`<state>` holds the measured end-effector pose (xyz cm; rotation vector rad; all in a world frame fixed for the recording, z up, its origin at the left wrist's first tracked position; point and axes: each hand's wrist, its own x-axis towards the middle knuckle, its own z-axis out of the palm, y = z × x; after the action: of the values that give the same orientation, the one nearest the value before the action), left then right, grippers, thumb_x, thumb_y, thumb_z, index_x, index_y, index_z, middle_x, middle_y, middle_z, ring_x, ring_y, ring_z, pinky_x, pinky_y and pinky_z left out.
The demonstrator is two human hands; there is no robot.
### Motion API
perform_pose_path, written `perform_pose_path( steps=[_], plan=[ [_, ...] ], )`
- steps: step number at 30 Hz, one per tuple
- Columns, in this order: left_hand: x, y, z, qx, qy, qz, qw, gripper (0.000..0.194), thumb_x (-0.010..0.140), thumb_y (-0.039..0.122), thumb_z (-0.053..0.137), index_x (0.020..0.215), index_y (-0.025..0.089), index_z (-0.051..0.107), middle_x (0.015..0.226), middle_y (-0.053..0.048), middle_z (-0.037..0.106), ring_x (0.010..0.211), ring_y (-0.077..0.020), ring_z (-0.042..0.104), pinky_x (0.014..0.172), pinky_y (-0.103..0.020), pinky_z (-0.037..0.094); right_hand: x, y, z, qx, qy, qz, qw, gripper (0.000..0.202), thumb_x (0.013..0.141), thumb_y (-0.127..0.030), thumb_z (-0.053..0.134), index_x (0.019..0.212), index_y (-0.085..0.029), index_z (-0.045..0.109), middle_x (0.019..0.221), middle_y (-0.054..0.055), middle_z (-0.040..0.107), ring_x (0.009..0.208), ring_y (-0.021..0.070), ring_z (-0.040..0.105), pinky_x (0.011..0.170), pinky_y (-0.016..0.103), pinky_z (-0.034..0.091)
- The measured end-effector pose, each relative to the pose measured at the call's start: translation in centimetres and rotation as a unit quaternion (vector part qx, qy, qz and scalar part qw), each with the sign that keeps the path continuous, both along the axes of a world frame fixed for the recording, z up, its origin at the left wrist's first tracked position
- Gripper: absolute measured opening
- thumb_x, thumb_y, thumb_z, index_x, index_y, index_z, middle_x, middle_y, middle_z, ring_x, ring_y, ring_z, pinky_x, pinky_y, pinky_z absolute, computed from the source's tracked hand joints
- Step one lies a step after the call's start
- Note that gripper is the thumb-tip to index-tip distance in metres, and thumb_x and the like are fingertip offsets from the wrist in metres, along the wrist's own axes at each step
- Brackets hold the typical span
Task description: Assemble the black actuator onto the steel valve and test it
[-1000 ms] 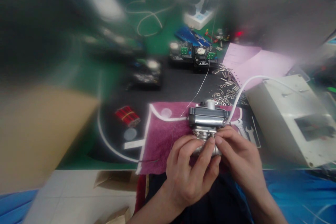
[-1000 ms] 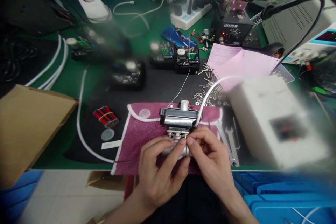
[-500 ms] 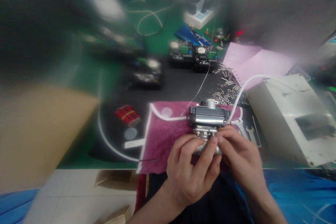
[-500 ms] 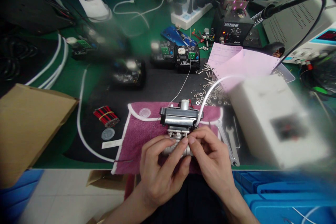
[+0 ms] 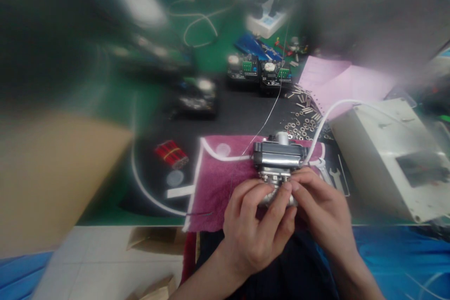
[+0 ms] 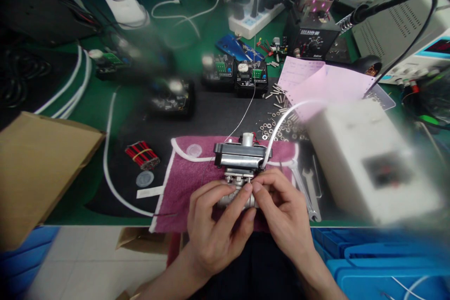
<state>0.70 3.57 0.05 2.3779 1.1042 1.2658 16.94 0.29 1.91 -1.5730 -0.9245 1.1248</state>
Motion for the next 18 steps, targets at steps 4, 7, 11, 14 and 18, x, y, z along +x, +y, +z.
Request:
perform_pose_path(
  steps=[4, 7, 11, 14, 18],
  plan=[
    [0.00, 0.07, -0.03, -0.007, 0.003, 0.001, 1.000, 0.048, 0.084, 0.020, 0.080, 0.132, 0.018, 0.071, 0.118, -0.011, 0.063, 0.115, -0.0258, 0.062, 0.096, -0.041, 0.060, 0.02, 0.04, 0.08, -0.009, -0.007, 0.002, 1.000, 0.011, 0.100, -0.034, 0.068, 0.095, -0.025, 0.071, 0.102, 0.001, 0.063, 0.080, 0.0125, 0.059, 0.069, 0.025, 0.046],
    [-0.03, 0.11, -0.04, -0.008, 0.005, 0.000, 1.000, 0.048, 0.084, 0.020, 0.080, 0.132, 0.019, 0.071, 0.118, -0.011, 0.063, 0.115, -0.0259, 0.061, 0.097, -0.041, 0.059, 0.06, 0.08, 0.13, -0.014, -0.006, 0.003, 1.000, 0.011, 0.100, -0.034, 0.067, 0.095, -0.025, 0.071, 0.101, 0.001, 0.063, 0.080, 0.0124, 0.060, 0.069, 0.025, 0.046],
    [-0.03, 0.16, 0.03, -0.007, 0.001, -0.002, 1.000, 0.047, 0.084, 0.020, 0.079, 0.130, 0.017, 0.072, 0.117, -0.012, 0.063, 0.115, -0.0264, 0.061, 0.098, -0.042, 0.058, 0.09, 0.08, 0.14, -0.009, -0.012, 0.001, 1.000, 0.012, 0.099, -0.035, 0.067, 0.095, -0.025, 0.071, 0.103, 0.002, 0.064, 0.084, 0.0140, 0.061, 0.070, 0.025, 0.046],
    [0.00, 0.19, 0.06, -0.004, 0.002, -0.002, 1.000, 0.045, 0.085, 0.020, 0.078, 0.129, 0.017, 0.072, 0.117, -0.012, 0.063, 0.115, -0.0261, 0.061, 0.098, -0.041, 0.058, 0.08, 0.15, 0.12, -0.013, -0.014, 0.005, 1.000, 0.012, 0.099, -0.036, 0.068, 0.096, -0.024, 0.071, 0.103, 0.002, 0.064, 0.082, 0.0138, 0.060, 0.068, 0.025, 0.046],
    [0.01, 0.16, 0.02, -0.006, 0.010, 0.001, 1.000, 0.044, 0.086, 0.022, 0.077, 0.130, 0.020, 0.072, 0.118, -0.011, 0.063, 0.114, -0.0255, 0.061, 0.097, -0.041, 0.059, 0.13, 0.29, 0.09, 0.002, -0.023, 0.004, 1.000, 0.011, 0.098, -0.035, 0.069, 0.094, -0.024, 0.071, 0.103, 0.002, 0.065, 0.091, 0.0157, 0.061, 0.072, 0.025, 0.047]
  ],
)
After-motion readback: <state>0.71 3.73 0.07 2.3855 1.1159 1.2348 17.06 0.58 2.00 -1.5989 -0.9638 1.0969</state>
